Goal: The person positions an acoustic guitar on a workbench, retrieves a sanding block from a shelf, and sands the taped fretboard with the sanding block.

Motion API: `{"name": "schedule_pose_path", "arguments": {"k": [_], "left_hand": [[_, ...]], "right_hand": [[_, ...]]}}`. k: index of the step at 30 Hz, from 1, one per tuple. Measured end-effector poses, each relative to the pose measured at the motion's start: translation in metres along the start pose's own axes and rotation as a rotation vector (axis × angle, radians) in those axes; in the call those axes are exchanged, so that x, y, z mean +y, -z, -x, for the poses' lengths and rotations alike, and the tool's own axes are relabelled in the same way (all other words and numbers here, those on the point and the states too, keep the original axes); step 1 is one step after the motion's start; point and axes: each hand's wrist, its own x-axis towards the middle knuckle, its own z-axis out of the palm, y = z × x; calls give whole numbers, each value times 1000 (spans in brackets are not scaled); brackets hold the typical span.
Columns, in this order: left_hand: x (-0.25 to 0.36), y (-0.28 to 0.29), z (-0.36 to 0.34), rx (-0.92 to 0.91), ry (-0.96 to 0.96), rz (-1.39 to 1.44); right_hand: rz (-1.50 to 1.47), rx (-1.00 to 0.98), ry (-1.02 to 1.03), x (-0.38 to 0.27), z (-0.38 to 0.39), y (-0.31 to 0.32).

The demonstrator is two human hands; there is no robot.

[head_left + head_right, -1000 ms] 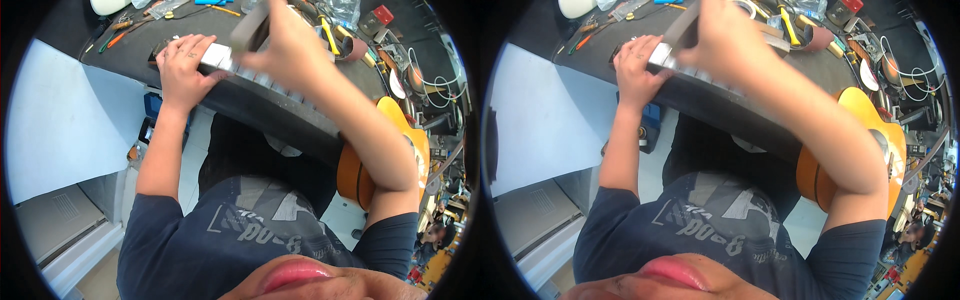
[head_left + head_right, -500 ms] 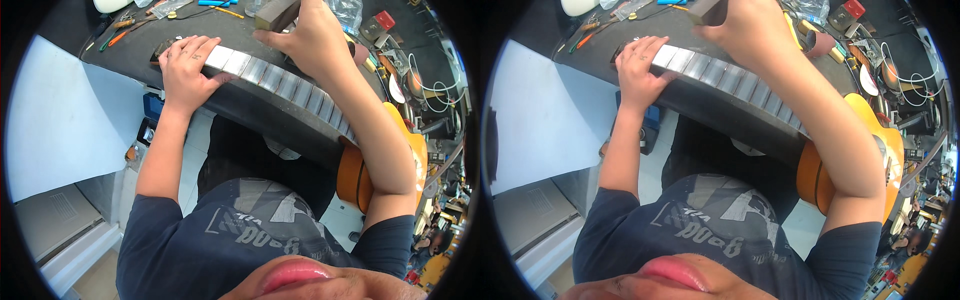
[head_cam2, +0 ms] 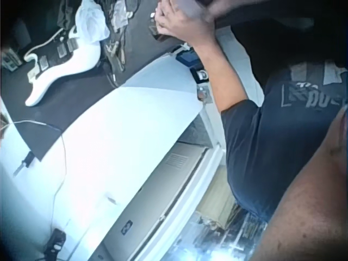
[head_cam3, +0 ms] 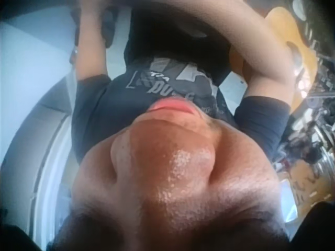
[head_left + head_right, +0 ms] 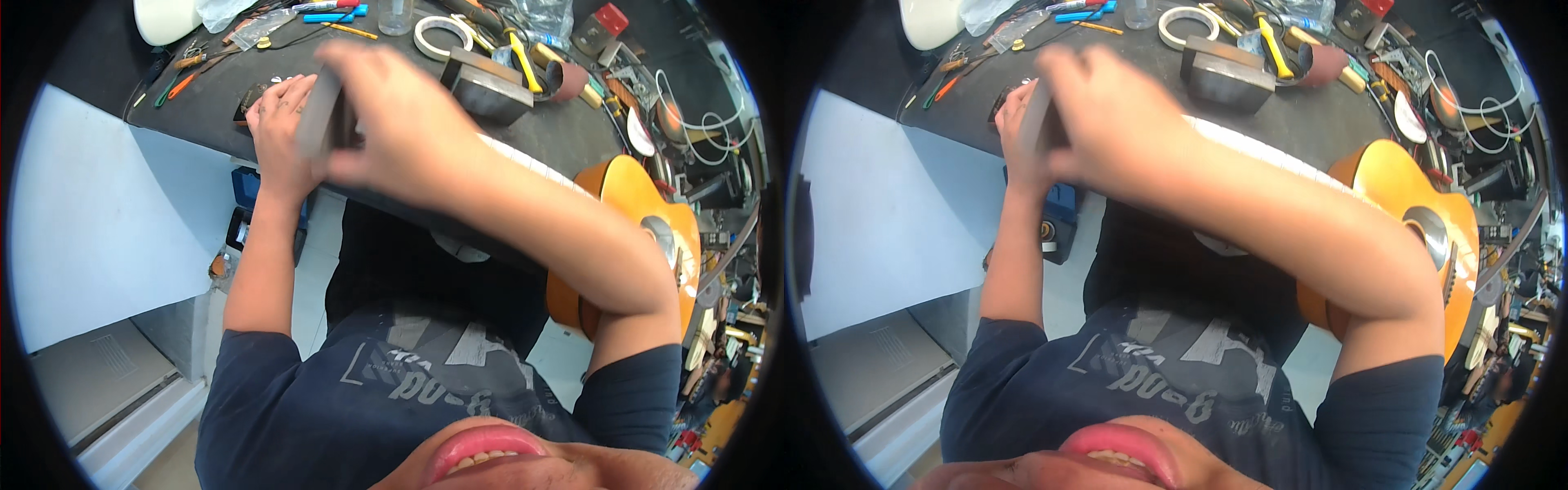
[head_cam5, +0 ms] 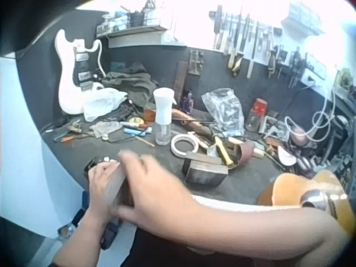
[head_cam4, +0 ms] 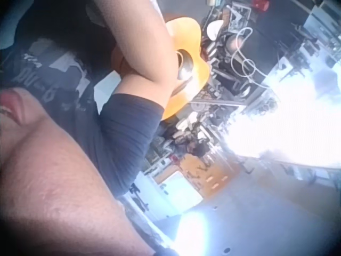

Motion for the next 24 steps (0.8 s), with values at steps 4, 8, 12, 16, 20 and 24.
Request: {"name": "schedule_pose_path", "arguments": {"k": [4,8,12,16,20,24], "left_hand": [[-7,0,1,-13,40,22],[7,2,-5,-20,48,41],[-4,-1,2,3,28,5],[10,8,-6,-23,28,3],[10,4,-5,-26,41,4],[7,6,-2,-28,44,-6]], "right_hand": [[62,19,-80,9,-9,6],[72,41,-111,19,-15,9],[93,40,27,-1,-3,-2],[158,-52,-290,13,-29,36],[310,196,-170,33,-25,62],[227,76,-297,14,-24,74]]}}
